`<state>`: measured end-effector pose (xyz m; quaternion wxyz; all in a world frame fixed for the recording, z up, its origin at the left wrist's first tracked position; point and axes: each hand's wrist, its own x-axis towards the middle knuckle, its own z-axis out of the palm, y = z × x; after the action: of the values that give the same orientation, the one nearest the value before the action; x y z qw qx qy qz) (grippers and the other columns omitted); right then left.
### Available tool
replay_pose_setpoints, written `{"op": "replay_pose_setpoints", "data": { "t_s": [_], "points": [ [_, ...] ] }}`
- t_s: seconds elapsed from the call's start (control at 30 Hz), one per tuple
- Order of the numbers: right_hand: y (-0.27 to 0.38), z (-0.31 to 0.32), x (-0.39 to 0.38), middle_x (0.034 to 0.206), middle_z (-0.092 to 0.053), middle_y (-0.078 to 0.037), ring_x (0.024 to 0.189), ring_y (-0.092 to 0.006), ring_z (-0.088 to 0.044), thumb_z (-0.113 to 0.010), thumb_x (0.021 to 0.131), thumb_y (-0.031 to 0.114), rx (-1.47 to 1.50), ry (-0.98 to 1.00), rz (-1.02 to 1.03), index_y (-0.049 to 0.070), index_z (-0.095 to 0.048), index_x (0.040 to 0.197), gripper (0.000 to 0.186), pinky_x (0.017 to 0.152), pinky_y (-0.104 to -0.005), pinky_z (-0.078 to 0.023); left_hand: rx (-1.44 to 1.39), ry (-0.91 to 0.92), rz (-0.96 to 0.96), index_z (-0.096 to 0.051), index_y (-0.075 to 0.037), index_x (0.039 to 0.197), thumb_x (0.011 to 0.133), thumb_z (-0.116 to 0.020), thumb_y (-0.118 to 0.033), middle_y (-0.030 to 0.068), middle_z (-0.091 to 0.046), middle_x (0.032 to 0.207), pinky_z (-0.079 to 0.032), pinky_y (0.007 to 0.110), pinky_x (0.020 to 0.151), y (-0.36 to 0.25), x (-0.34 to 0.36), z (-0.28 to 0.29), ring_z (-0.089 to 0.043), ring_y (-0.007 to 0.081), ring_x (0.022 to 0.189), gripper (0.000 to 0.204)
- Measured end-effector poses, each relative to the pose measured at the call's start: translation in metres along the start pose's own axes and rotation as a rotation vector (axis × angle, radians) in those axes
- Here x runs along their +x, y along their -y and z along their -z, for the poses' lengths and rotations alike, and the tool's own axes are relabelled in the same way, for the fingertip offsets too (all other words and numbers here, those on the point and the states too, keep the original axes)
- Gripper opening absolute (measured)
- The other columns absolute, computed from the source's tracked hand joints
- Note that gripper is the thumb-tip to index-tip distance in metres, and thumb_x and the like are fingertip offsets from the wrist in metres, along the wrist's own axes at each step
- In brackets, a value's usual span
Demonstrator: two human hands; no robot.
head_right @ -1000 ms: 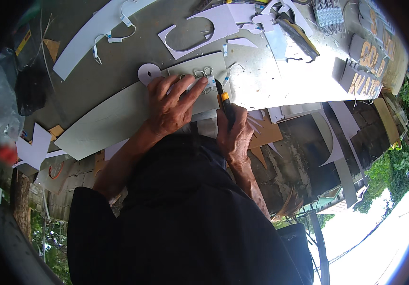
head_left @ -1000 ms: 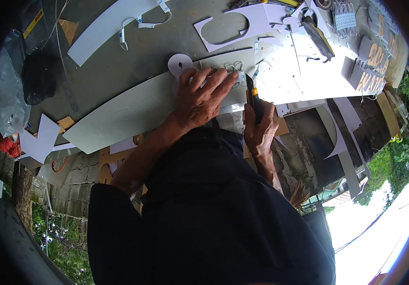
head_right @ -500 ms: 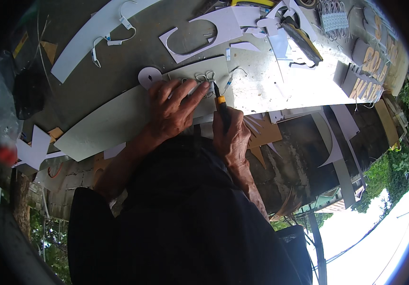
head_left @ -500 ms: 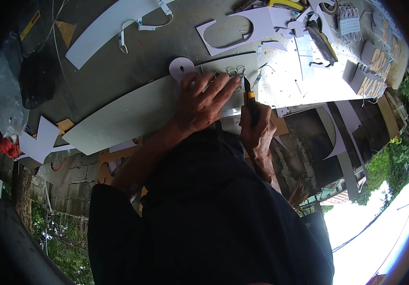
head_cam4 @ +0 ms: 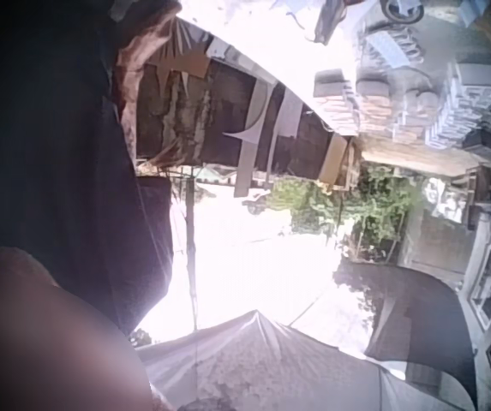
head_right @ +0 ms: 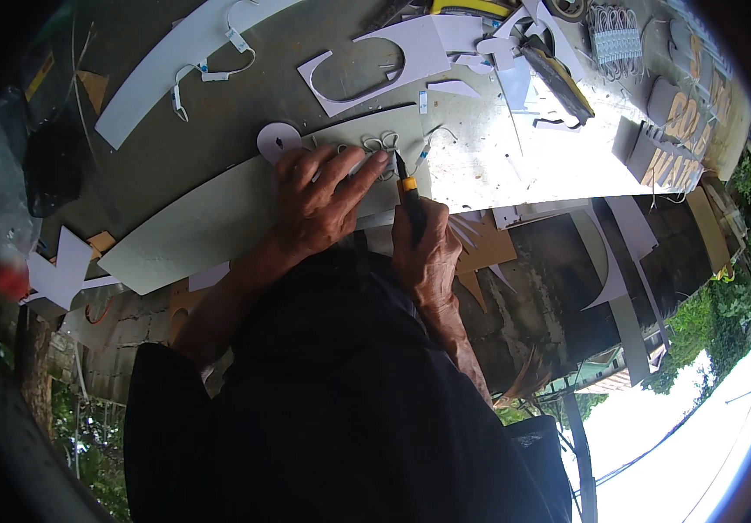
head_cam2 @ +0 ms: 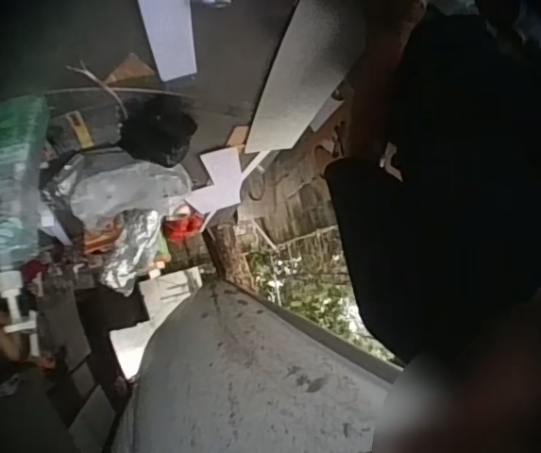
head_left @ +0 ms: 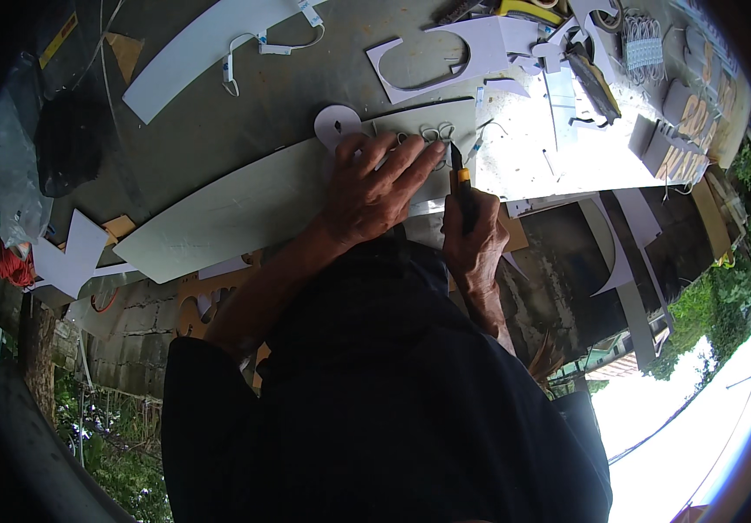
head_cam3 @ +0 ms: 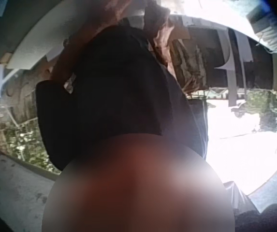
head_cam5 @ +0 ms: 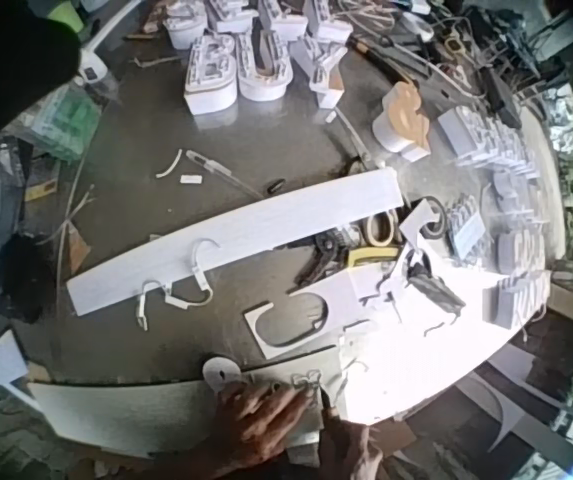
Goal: Assembling and applying adhesive to acrylic sign letters in a workshop.
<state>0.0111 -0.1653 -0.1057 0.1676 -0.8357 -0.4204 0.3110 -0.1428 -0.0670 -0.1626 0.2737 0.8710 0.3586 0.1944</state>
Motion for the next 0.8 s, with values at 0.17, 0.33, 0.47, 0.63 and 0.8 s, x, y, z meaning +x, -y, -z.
{"op": "replay_pose_setpoints", "data": {
  "t_s": [0.17, 0.33, 0.47, 0.63, 0.8],
  "points": [
    [0.0023, 0.0019, 0.0026, 0.067, -0.066, -0.012, 0.059, -0.0219, -0.069, -0.068, 0.092, 0.010, -0.032, 0.004, 0.011, 0.004, -0.054, 0.103, 0.019, 0.055, -0.0356, -0.052, 0.011, -0.015, -0.002, -0.065, -0.016, 0.130, 0.079, -0.065, -0.016, -0.0020, -0.056, 0.125, -0.036, 0.042, 0.093, 0.0006, -0.0009, -0.0018, -0.049, 0.0197, 0.111, 0.051],
    [0.0015, 0.0013, 0.0011, 0.068, -0.066, -0.012, 0.060, -0.0223, -0.069, -0.068, 0.092, 0.012, -0.023, -0.003, 0.005, 0.004, -0.054, 0.103, 0.019, 0.056, -0.0364, -0.053, 0.006, -0.017, -0.002, -0.065, -0.017, 0.130, 0.077, -0.066, -0.016, -0.0021, -0.056, 0.125, -0.036, 0.042, 0.093, -0.0001, 0.0006, -0.0006, -0.049, 0.0194, 0.112, 0.052],
    [-0.0009, 0.0023, 0.0003, 0.069, -0.066, -0.013, 0.060, -0.0229, -0.069, -0.068, 0.093, 0.013, -0.039, 0.010, -0.003, 0.004, -0.054, 0.103, 0.019, 0.057, -0.0365, -0.053, -0.009, -0.020, 0.006, -0.070, -0.016, 0.126, 0.083, -0.064, -0.013, 0.0009, -0.061, 0.117, -0.037, 0.041, 0.092, -0.0015, 0.0029, 0.0019, -0.053, 0.0207, 0.105, 0.043],
    [0.0040, 0.0018, 0.0003, 0.073, -0.067, -0.015, 0.063, -0.0272, -0.069, -0.069, 0.091, 0.012, -0.009, 0.015, -0.028, 0.003, -0.054, 0.102, 0.020, 0.057, -0.0383, -0.053, -0.006, -0.009, 0.004, -0.065, -0.016, 0.130, 0.077, -0.067, -0.015, -0.0022, -0.055, 0.126, -0.036, 0.042, 0.093, 0.0000, -0.0010, -0.0017, -0.049, 0.0191, 0.112, 0.054],
    [0.0053, 0.0026, 0.0019, 0.077, -0.067, -0.017, 0.065, -0.0326, -0.069, -0.069, 0.092, 0.011, -0.010, 0.016, -0.007, 0.003, -0.053, 0.101, 0.020, 0.056, -0.0405, -0.052, 0.000, -0.026, -0.003, -0.065, -0.016, 0.130, 0.079, -0.065, -0.015, -0.0019, -0.055, 0.125, -0.036, 0.042, 0.093, -0.0003, -0.0002, -0.0029, -0.049, 0.0193, 0.111, 0.051]
  ]
}}
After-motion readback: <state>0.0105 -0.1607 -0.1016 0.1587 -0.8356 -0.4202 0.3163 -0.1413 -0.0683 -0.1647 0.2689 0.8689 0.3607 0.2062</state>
